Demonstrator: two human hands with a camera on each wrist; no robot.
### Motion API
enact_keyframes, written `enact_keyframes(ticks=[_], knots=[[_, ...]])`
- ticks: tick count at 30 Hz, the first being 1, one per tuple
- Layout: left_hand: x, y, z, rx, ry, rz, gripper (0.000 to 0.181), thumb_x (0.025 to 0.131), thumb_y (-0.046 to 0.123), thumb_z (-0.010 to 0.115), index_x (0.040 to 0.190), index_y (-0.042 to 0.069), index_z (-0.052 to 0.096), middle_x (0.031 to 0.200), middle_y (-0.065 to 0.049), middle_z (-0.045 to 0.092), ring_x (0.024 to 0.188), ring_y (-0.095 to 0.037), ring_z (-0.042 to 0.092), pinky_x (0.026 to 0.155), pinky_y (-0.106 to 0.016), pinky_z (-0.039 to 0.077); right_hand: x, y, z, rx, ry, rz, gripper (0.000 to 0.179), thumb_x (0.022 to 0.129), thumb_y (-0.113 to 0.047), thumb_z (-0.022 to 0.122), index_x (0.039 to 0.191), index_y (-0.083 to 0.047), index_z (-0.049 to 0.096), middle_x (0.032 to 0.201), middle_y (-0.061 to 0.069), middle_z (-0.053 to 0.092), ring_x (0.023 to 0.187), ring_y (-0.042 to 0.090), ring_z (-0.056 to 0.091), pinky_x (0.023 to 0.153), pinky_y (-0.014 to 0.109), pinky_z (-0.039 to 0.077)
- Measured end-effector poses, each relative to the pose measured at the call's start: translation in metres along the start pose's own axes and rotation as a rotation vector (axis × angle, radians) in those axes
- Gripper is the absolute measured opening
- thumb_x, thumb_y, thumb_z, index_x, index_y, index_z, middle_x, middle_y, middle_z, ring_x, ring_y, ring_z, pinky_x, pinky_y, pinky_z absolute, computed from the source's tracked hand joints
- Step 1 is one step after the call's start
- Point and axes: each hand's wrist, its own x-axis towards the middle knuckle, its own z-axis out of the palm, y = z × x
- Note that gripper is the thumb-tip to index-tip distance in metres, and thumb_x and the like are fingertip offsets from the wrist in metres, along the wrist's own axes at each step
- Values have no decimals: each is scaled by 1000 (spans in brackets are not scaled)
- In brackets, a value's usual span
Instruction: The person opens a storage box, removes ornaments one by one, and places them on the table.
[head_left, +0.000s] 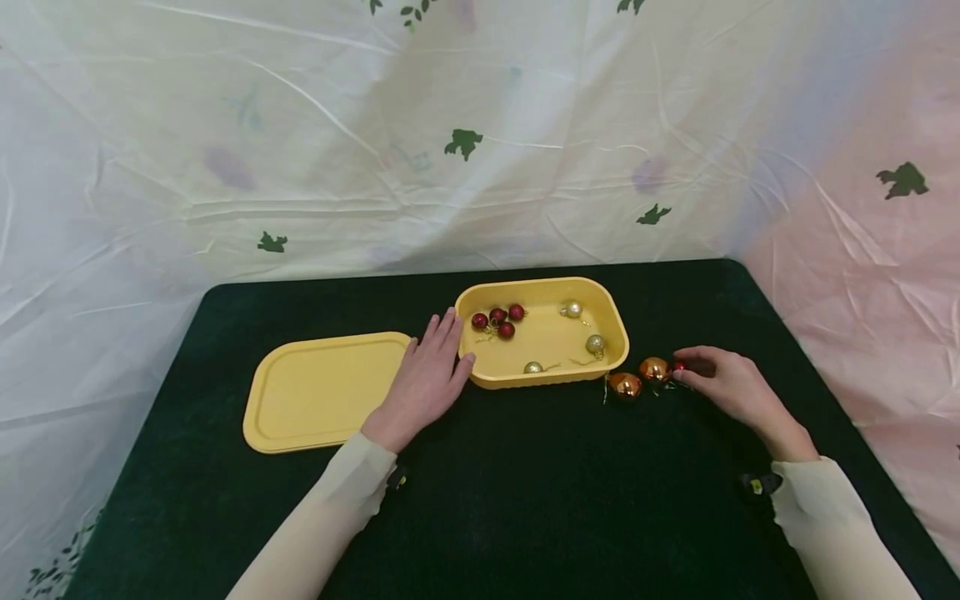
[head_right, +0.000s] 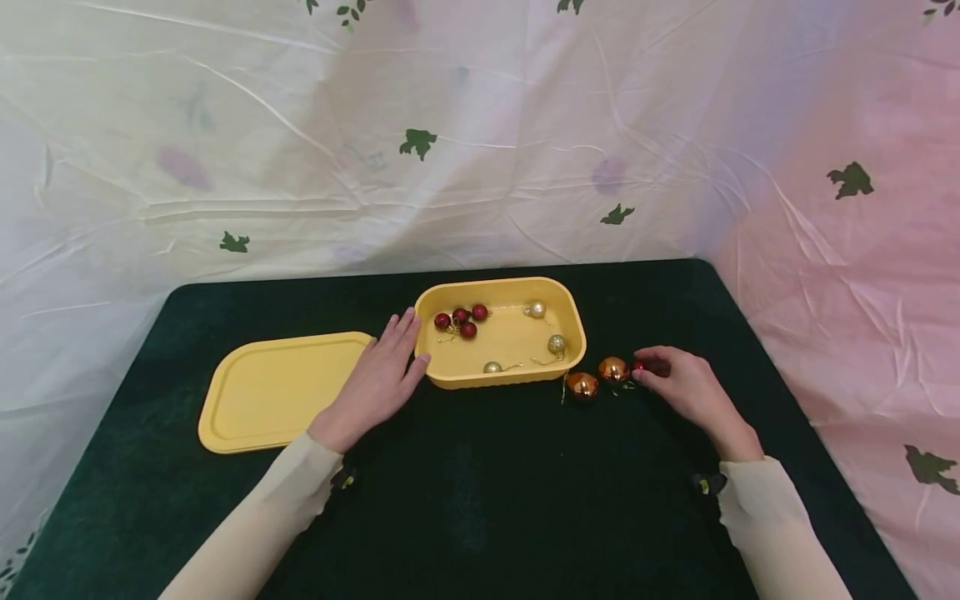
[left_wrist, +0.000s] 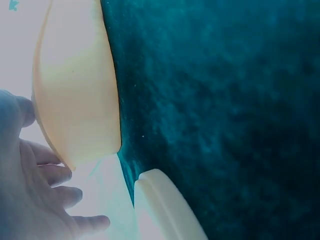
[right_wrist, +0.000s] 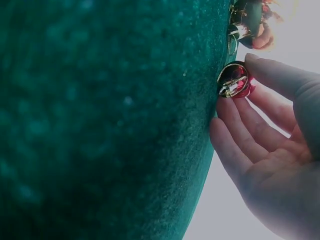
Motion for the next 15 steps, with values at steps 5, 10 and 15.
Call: enact_keyframes(ticks=[5,10,15], knots=[[3,-1,2,42,-6,6,69,111,44,42,166,9,20,173,-6,11,159,-31,13,122,-63,21,-4,-1,-1,-9,22,0,47,105,-38,62,137,-4,62,128,21,66,111,36,66,81,29,54],[3,0,2,62,-16,9,70,111,44,42,166,8,19,173,-6,11,158,-31,14,121,-64,21,-13,-13,-6,-18,132,-7,46,106,-38,61,136,-4,63,129,22,65,112,39,65,83,41,57],[2,0,2,73,-17,8,69,111,43,41,166,7,19,173,-7,10,158,-30,14,121,-64,22,-22,-37,-11,5,272,-35,41,105,-35,61,137,-8,64,132,18,63,115,36,61,89,24,51]])
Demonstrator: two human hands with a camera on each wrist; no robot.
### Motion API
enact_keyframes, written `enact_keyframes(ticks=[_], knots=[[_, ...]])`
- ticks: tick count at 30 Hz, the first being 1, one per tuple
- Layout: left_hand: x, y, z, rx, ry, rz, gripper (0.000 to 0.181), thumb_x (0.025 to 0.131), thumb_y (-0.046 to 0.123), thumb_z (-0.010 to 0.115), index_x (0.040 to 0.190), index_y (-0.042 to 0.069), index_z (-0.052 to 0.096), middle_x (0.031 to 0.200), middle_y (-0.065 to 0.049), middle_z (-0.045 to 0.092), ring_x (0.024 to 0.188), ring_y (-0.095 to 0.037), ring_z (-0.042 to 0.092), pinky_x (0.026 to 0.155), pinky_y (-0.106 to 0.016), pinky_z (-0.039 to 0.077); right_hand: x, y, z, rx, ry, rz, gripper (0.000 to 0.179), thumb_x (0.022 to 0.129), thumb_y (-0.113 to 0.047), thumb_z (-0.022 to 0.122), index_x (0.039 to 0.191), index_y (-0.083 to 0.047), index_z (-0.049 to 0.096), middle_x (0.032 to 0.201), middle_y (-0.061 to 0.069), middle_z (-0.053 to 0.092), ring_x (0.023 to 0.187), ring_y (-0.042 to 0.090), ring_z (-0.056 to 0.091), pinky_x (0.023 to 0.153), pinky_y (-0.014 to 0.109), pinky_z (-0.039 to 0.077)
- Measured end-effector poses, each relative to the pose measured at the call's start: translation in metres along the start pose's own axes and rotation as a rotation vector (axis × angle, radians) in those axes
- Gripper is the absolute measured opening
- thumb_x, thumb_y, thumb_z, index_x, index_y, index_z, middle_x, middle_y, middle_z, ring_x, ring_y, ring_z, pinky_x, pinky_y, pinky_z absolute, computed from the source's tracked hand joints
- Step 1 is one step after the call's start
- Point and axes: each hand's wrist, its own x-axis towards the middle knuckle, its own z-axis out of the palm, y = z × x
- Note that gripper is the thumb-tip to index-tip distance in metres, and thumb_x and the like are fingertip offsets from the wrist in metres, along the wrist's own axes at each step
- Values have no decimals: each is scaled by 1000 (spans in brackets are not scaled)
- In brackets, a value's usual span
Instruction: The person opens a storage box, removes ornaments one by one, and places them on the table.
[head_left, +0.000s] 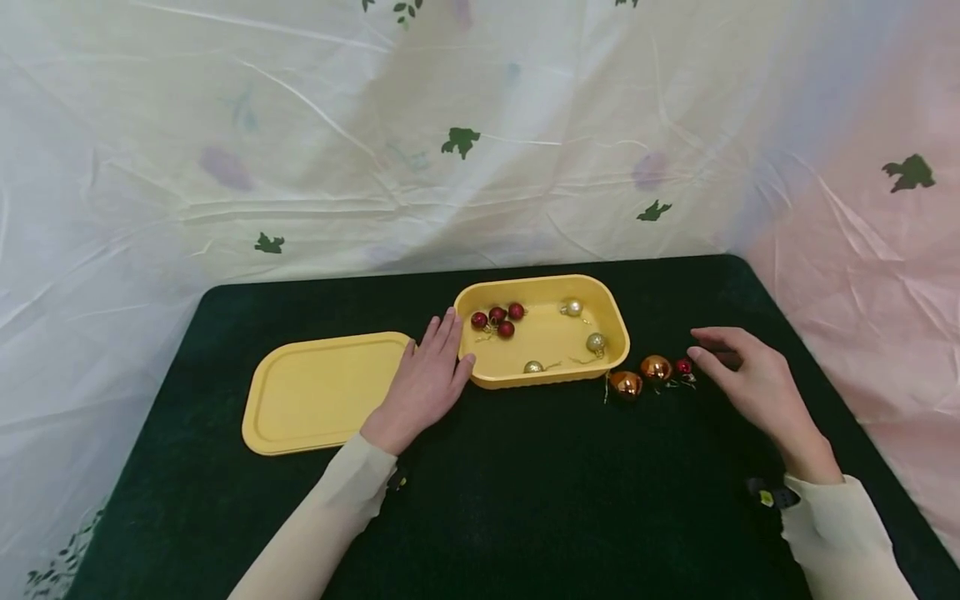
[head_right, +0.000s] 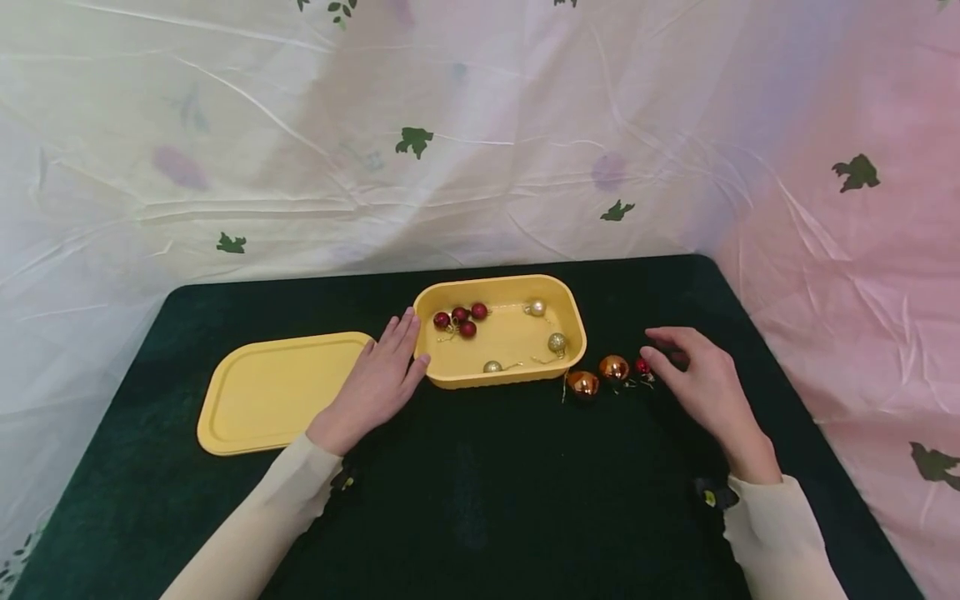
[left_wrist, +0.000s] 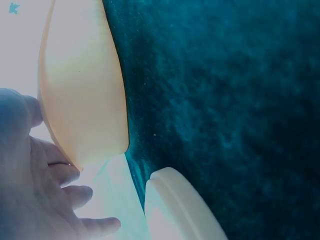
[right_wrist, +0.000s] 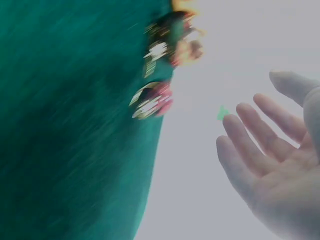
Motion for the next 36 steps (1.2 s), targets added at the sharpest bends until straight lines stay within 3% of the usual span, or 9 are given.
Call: enact_keyframes(ticks=[4,9,13,21,25,32,36], knots=[[-2,1,-1,6,10,0,69,111,43,40,166,7,19,173,-9,11,158,-31,16,120,-65,24,-3,-23,0,46,98,-50,37,104,-32,65,136,-14,65,134,9,63,113,20,59,86,2,36],[-3,1,-3,-3,5,-8,68,111,42,41,166,7,18,173,-8,10,158,-31,17,120,-65,23,-5,-50,9,142,180,-193,32,100,-15,70,132,-13,69,128,3,67,107,3,57,91,1,37],[-3,0,-3,-14,6,-9,68,112,42,40,166,8,19,173,-6,9,158,-30,16,121,-64,23,-1,-66,18,180,178,-306,33,98,-5,71,130,-12,69,124,1,68,107,3,59,91,5,42],[-3,-1,-3,-26,-9,-21,68,112,42,39,166,9,16,173,-5,6,158,-29,13,121,-64,22,17,-93,34,193,28,-424,35,94,-7,76,128,-16,70,127,-2,68,109,14,64,91,13,46],[-3,-2,-3,-30,-17,-28,68,112,43,39,167,10,15,174,-4,5,159,-28,13,122,-63,21,28,-101,42,182,-51,-457,37,95,-12,76,131,-17,69,128,-2,68,108,12,62,90,18,49],[-4,-2,-1,-37,-15,-26,67,112,42,38,167,10,15,174,-4,5,159,-28,13,121,-64,22,49,-108,51,214,-205,-426,39,98,-23,74,135,-14,67,139,2,64,125,21,60,102,51,52],[-4,-2,-1,-36,-15,-25,66,113,41,37,167,10,15,174,-4,5,159,-28,13,121,-63,22,59,-111,56,254,-314,-403,40,99,-26,73,136,-11,66,140,4,64,127,27,59,104,56,49]])
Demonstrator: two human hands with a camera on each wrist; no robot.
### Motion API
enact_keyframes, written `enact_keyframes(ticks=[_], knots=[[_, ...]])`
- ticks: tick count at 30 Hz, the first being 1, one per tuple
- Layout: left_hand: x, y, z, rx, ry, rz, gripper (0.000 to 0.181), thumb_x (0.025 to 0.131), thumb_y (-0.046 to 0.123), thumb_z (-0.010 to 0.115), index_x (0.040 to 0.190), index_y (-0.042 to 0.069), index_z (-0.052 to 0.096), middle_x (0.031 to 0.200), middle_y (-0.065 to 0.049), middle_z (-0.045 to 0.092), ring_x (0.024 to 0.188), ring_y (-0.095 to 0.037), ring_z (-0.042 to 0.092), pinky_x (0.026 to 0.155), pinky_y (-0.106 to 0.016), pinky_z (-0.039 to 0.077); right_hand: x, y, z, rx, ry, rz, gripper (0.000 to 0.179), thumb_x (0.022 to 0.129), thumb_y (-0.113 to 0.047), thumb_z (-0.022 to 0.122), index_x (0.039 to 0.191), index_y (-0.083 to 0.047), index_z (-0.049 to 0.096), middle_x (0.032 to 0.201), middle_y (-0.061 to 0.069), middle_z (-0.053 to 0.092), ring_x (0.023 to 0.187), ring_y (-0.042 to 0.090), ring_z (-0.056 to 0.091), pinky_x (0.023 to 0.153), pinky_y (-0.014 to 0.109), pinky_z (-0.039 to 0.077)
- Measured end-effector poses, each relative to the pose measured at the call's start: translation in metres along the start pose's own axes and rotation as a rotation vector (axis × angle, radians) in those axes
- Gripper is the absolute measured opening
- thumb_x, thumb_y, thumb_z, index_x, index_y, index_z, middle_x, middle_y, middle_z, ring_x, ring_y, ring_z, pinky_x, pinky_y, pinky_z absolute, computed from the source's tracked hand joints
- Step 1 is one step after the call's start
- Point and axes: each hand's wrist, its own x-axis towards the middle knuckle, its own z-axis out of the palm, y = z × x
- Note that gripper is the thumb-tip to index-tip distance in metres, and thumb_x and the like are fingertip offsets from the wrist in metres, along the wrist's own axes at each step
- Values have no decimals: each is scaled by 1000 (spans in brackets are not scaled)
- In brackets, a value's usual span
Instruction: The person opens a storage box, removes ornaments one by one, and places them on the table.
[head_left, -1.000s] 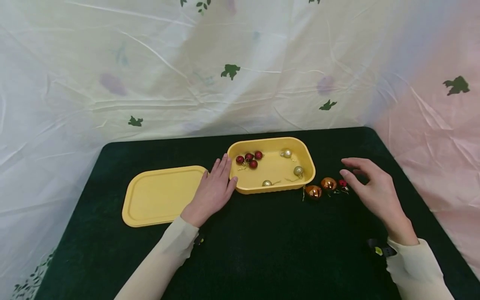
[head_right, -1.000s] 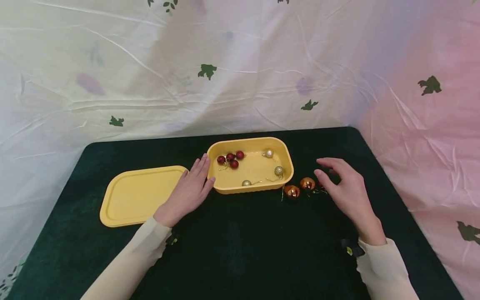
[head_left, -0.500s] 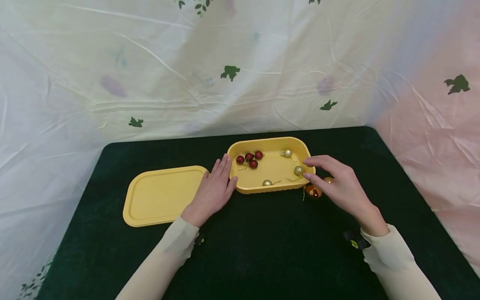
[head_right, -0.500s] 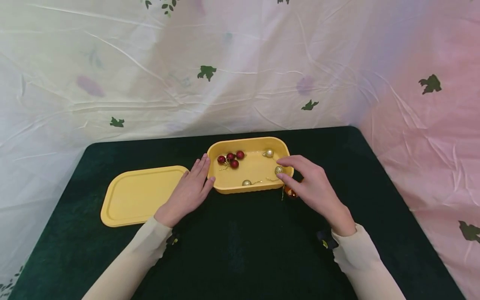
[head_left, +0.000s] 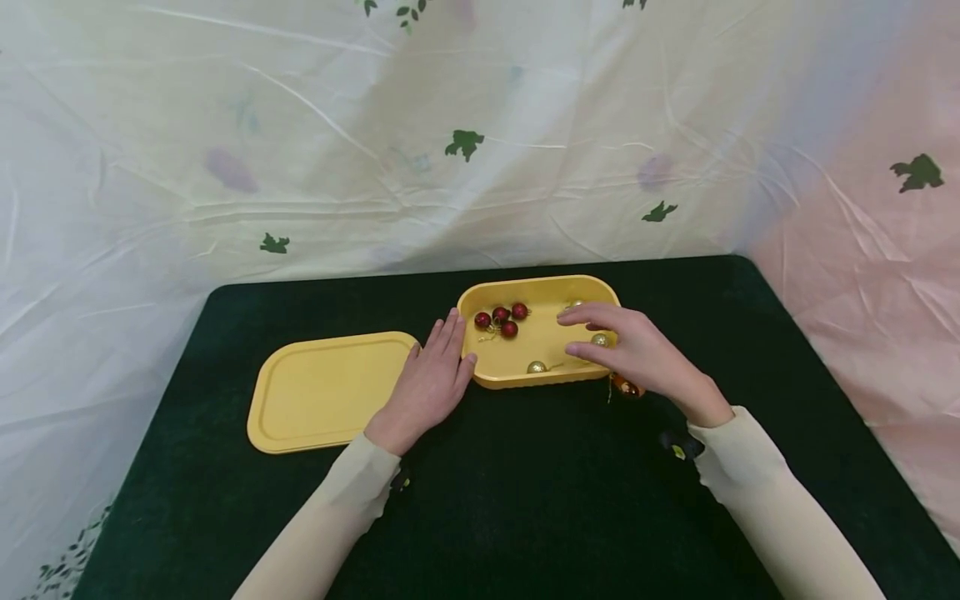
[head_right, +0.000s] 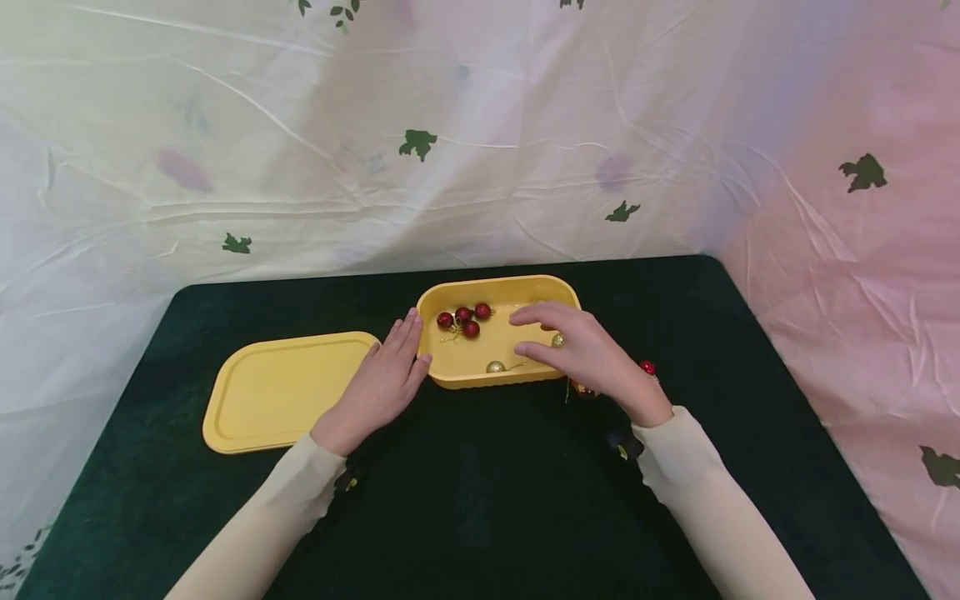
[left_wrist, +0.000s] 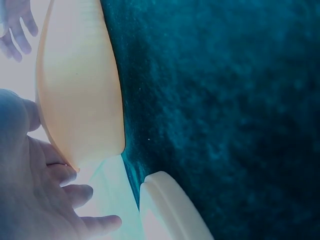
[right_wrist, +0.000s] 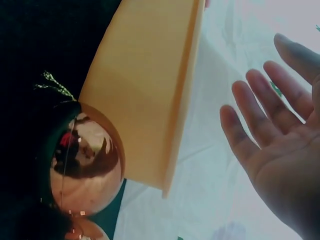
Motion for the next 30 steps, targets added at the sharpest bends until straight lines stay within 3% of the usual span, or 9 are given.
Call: enact_keyframes(ticks=[8,18,30], knots=[[-1,-1,0,10,1,7,67,112,41,38,167,10,14,174,-3,4,159,-29,14,121,-64,22,16,6,8,62,-128,83,47,99,-34,72,139,-11,64,139,2,63,130,30,57,108,54,47],[-1,-2,3,15,17,21,67,112,41,37,166,7,15,174,-6,6,158,-31,16,120,-65,23,27,13,18,70,-162,134,48,97,-33,74,138,-10,64,138,14,63,127,31,59,108,58,45],[-1,-1,3,14,18,17,66,112,40,38,166,8,16,174,-6,8,158,-31,16,120,-65,23,39,22,29,12,-229,122,44,96,-26,75,134,-5,67,129,12,69,118,28,63,103,52,49]])
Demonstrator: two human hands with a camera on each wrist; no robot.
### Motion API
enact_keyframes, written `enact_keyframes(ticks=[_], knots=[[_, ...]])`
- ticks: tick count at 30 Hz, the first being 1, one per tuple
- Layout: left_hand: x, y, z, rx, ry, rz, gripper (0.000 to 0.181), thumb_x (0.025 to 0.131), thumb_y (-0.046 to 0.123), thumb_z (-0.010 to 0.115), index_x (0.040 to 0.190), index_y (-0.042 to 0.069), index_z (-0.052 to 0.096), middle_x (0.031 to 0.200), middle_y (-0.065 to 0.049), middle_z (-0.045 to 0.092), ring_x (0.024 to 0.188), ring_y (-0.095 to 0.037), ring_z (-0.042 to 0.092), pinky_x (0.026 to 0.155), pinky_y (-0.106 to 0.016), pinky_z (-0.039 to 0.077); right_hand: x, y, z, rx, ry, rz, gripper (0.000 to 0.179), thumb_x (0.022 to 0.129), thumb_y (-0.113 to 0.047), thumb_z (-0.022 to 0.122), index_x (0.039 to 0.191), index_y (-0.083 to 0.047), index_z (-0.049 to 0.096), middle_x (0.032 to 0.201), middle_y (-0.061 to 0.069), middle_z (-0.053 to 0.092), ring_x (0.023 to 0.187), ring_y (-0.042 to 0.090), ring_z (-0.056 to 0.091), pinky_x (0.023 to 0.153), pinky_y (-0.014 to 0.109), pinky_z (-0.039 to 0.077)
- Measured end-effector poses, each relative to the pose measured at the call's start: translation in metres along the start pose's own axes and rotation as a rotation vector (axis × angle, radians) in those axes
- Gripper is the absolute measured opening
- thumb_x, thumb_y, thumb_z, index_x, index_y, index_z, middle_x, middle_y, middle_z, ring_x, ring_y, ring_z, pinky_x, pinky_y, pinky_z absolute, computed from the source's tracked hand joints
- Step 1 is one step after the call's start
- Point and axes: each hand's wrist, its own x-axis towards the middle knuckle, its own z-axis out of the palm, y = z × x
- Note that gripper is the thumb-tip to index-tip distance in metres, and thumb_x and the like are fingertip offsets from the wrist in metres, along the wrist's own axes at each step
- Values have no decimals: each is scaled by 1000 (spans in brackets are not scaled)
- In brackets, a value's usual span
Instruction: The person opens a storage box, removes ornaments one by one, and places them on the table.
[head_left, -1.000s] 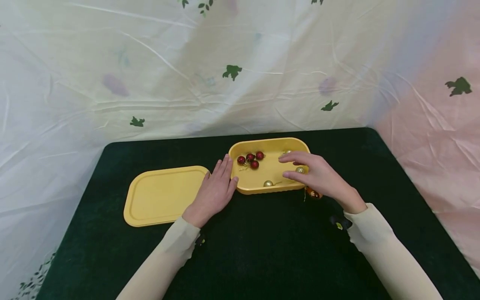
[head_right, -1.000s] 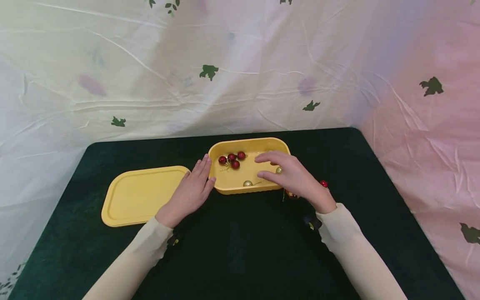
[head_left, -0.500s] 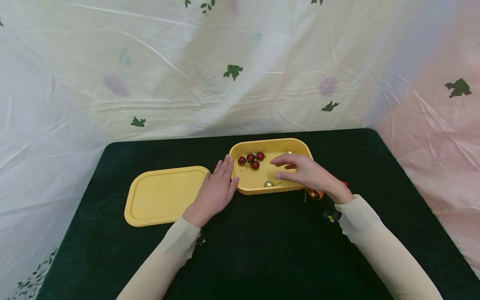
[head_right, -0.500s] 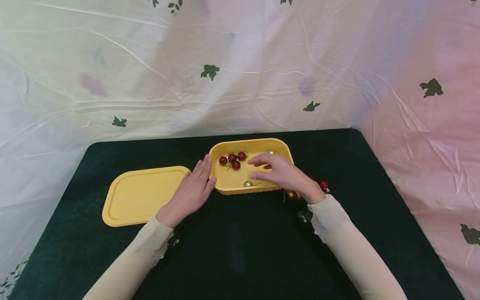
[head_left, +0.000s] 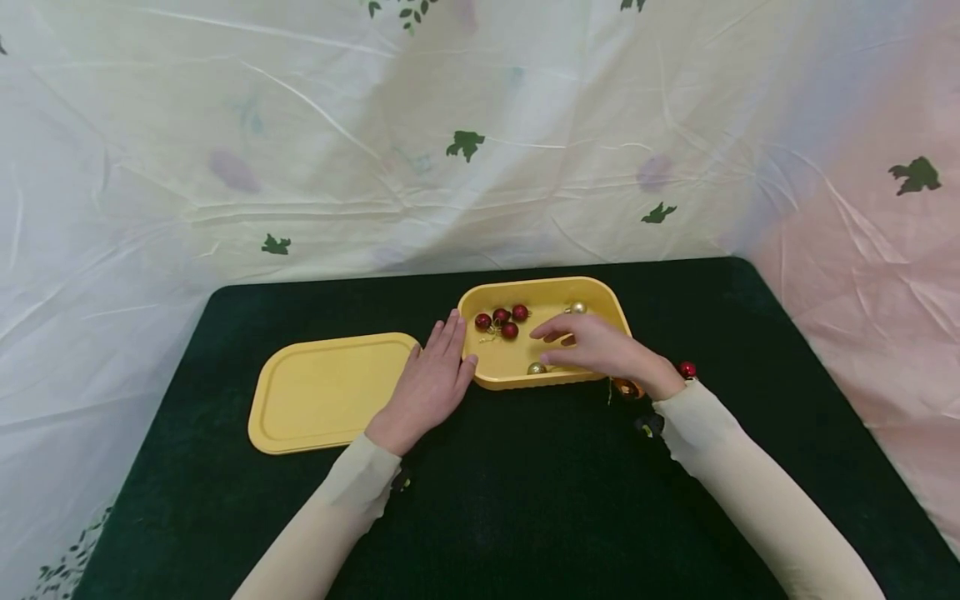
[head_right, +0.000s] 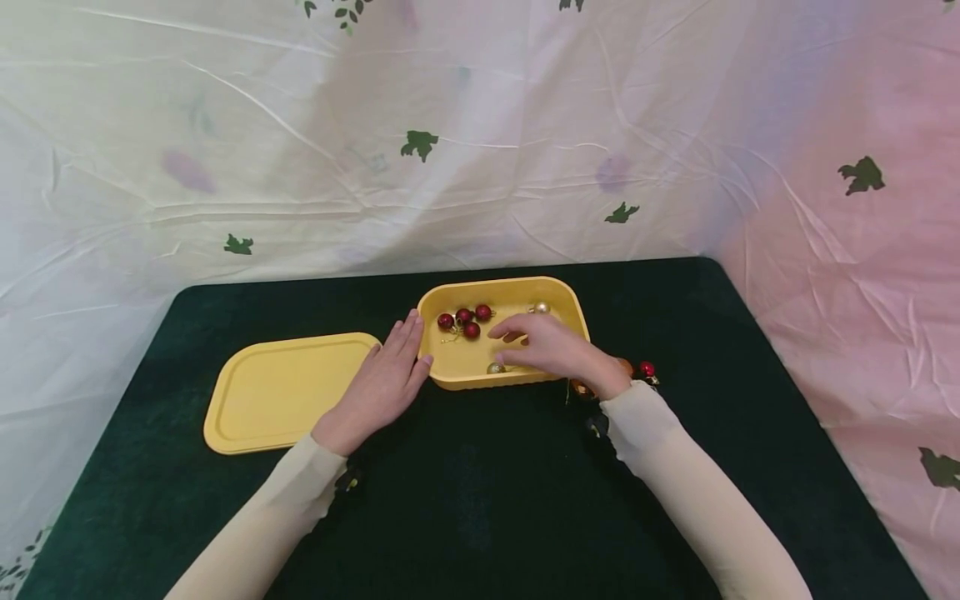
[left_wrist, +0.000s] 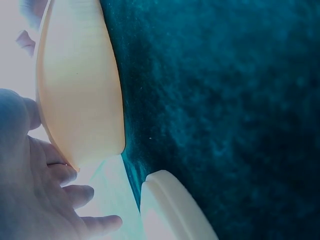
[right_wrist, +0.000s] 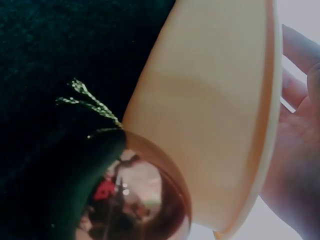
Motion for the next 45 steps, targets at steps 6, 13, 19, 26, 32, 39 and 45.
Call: enact_keyframes(ticks=[6,13,19,26,32,39,45], knots=[[0,0,-2,6,-6,-3,67,112,41,38,166,8,15,173,-6,7,158,-32,16,120,-65,23,8,4,0,-19,-53,21,45,95,-29,76,133,-6,68,129,8,70,119,26,64,102,48,52],[1,0,-2,6,-8,-3,67,112,41,37,166,8,15,173,-6,7,158,-32,17,120,-65,24,16,5,4,10,-134,72,40,98,-27,74,133,-7,68,124,4,71,112,21,66,101,46,52],[1,1,-3,-8,-10,-7,67,112,41,38,166,8,15,173,-5,6,158,-31,16,121,-64,23,19,3,5,3,-181,84,35,99,-24,73,130,-9,70,114,0,73,104,16,68,97,43,54],[0,1,-2,-10,-11,-10,67,112,41,38,166,8,15,174,-7,7,158,-32,16,120,-65,25,22,4,6,3,-227,91,28,100,-21,71,126,-11,72,110,-3,73,99,13,67,94,39,54],[1,1,-3,-22,-14,-10,68,112,41,38,166,9,14,173,-5,5,158,-30,15,121,-64,24,24,4,5,-13,-241,108,23,101,-16,69,123,-12,75,112,-3,73,99,14,67,95,40,54],[2,1,-3,-25,-20,-11,67,112,40,38,166,9,14,173,-4,5,158,-30,15,121,-64,23,23,5,5,-9,-236,101,22,101,-17,69,121,-12,75,110,-4,74,99,13,67,95,40,54],[1,1,-3,-33,-22,-13,67,112,41,37,166,9,14,173,-4,4,158,-30,14,121,-64,23,18,4,3,23,-177,71,25,100,-23,71,121,-10,75,108,-3,74,96,15,65,89,38,53]])
